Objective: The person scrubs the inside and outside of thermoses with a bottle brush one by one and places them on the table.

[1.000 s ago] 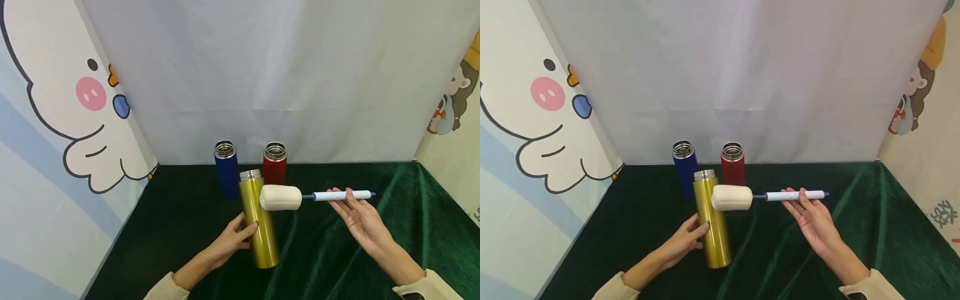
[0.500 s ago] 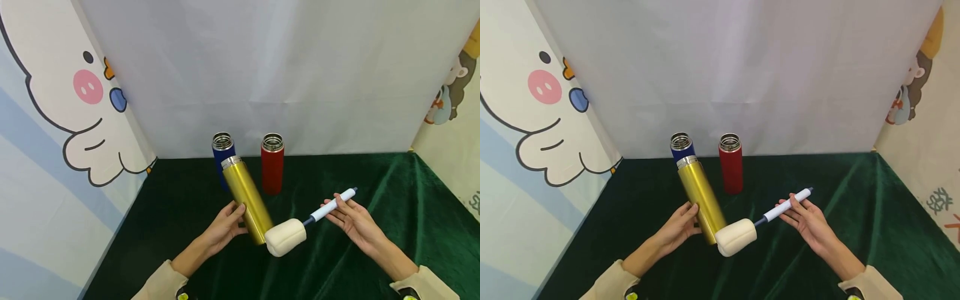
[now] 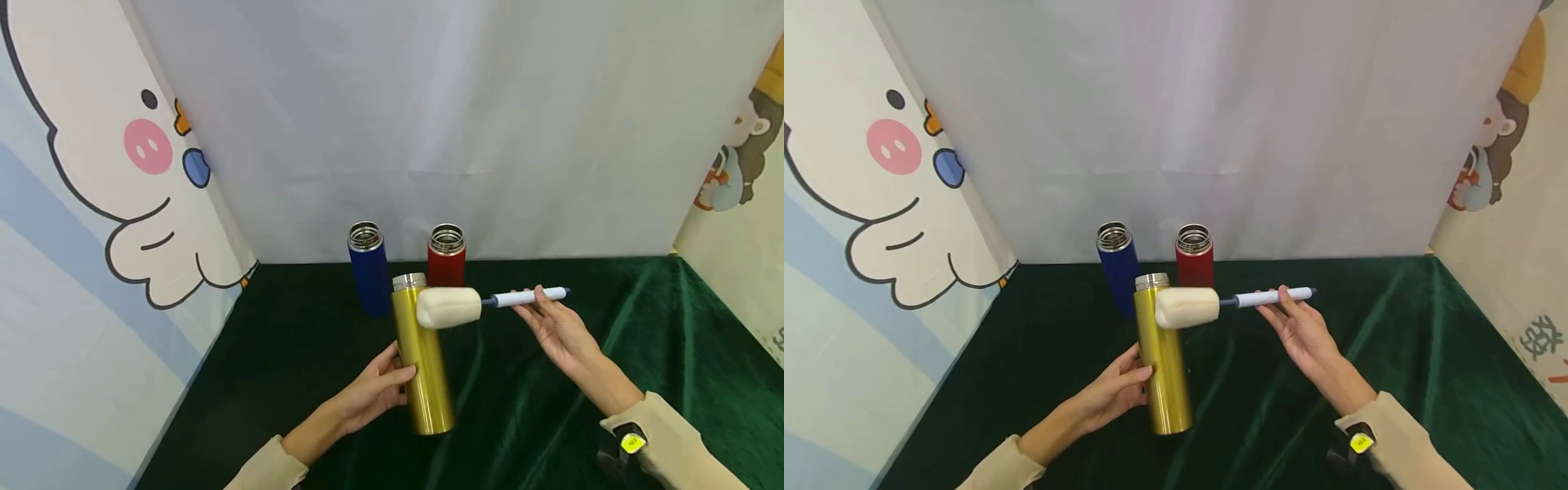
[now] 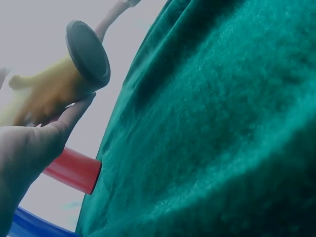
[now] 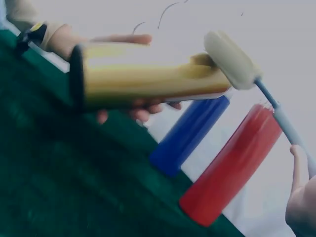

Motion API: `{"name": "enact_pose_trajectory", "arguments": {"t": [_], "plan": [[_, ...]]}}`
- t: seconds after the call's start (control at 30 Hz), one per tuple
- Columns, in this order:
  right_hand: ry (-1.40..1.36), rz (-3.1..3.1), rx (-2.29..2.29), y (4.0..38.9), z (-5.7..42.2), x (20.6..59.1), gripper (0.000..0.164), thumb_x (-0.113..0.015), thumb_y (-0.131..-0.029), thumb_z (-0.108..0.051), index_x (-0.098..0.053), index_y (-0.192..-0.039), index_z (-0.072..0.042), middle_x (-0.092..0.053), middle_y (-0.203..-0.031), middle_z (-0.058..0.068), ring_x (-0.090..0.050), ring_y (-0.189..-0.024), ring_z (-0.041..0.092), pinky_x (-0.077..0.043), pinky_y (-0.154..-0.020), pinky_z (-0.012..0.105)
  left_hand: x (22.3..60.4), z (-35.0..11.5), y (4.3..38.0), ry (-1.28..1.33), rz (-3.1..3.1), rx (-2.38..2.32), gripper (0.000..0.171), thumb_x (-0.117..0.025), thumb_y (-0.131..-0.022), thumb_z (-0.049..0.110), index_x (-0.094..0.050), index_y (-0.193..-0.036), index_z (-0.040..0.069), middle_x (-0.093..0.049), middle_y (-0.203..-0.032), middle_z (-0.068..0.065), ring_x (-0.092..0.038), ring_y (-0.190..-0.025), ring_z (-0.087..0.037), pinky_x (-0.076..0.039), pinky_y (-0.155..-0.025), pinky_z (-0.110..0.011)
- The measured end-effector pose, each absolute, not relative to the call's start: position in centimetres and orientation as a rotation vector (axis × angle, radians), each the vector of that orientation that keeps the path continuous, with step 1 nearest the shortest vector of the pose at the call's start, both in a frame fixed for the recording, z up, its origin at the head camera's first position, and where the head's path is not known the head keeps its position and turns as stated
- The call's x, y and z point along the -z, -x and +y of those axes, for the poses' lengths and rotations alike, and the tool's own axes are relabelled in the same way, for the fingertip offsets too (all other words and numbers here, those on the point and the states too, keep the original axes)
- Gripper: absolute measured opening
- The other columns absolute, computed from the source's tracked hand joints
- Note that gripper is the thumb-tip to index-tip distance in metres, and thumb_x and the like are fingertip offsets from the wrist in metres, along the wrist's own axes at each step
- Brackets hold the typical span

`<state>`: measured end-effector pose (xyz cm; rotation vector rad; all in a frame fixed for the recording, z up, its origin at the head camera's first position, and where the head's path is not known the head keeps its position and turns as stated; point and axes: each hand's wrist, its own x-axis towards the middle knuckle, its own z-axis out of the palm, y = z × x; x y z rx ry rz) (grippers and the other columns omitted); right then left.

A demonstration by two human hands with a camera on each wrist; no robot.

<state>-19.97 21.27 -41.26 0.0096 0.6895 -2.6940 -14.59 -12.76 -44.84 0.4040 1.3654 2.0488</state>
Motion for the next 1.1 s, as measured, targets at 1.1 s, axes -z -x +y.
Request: {"name": "enact_pose_trajectory", "arguments": {"t": [1.1], "plan": [[-0.087,1.15,2.428,20.5,20.3,42.9,0.014,-0.049,-0.108,-0.019,-0.06,-0.112,-0.012,-0.07,-0.107,0.004,-0.073,-0.103,0.012,-0.057,-0.091,0.02,44.8,-13.0,15.1,-0.433,1.283,-2.148,0.066,-0.05,-0.106,0.019,-0.014,-0.161,0.021,-0.053,-0.136,0.001,-0.059,-0.121,-0.015,-0.052,-0.099,-0.04]]}}
